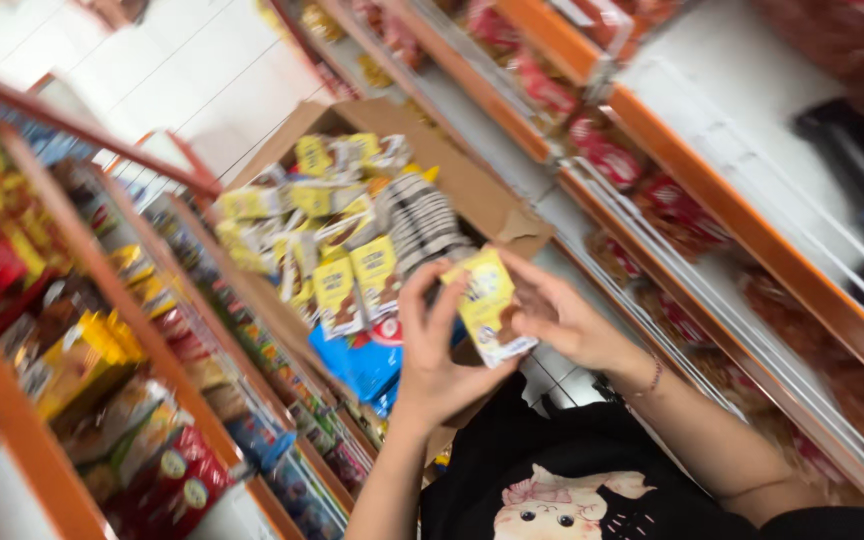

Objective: The person cleans a supermarket shelf by spraying a cleaning solution from a green bottle and wiping the surface with a cloth. They then use a barcode scanner to scan a milk carton and place it back on the shelf.

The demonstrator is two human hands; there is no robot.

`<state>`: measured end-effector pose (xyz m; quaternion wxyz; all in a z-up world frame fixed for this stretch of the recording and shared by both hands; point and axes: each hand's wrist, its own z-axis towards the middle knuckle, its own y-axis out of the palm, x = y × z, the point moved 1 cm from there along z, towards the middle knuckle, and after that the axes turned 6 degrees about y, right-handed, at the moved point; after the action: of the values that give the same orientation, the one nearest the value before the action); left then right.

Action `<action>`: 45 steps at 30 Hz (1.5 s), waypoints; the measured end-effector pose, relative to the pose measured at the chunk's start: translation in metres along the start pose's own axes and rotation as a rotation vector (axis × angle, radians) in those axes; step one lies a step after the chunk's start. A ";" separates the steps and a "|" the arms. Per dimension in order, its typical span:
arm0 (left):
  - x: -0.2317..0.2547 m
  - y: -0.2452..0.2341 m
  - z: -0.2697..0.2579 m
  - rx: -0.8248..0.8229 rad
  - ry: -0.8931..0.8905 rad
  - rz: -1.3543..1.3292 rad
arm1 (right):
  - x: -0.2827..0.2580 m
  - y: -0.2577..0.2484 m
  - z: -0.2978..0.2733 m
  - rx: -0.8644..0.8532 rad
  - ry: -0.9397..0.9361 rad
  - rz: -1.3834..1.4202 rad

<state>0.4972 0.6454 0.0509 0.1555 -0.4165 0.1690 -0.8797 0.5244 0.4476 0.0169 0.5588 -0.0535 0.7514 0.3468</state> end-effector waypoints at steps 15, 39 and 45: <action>0.111 0.155 0.150 -0.550 0.641 -0.131 | 0.025 -0.054 -0.220 0.892 -0.351 -0.086; 0.125 0.216 0.173 -0.204 0.188 -0.223 | 0.035 -0.052 -0.264 1.059 -0.607 -0.018; 0.093 0.167 0.180 -0.374 -0.264 -0.722 | 0.034 -0.055 -0.252 0.954 -0.619 0.053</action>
<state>0.6049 0.4275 0.1504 -0.2203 -0.5791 0.1477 -0.7709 0.3358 0.2701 -0.0043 0.7063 0.3279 0.6271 -0.0177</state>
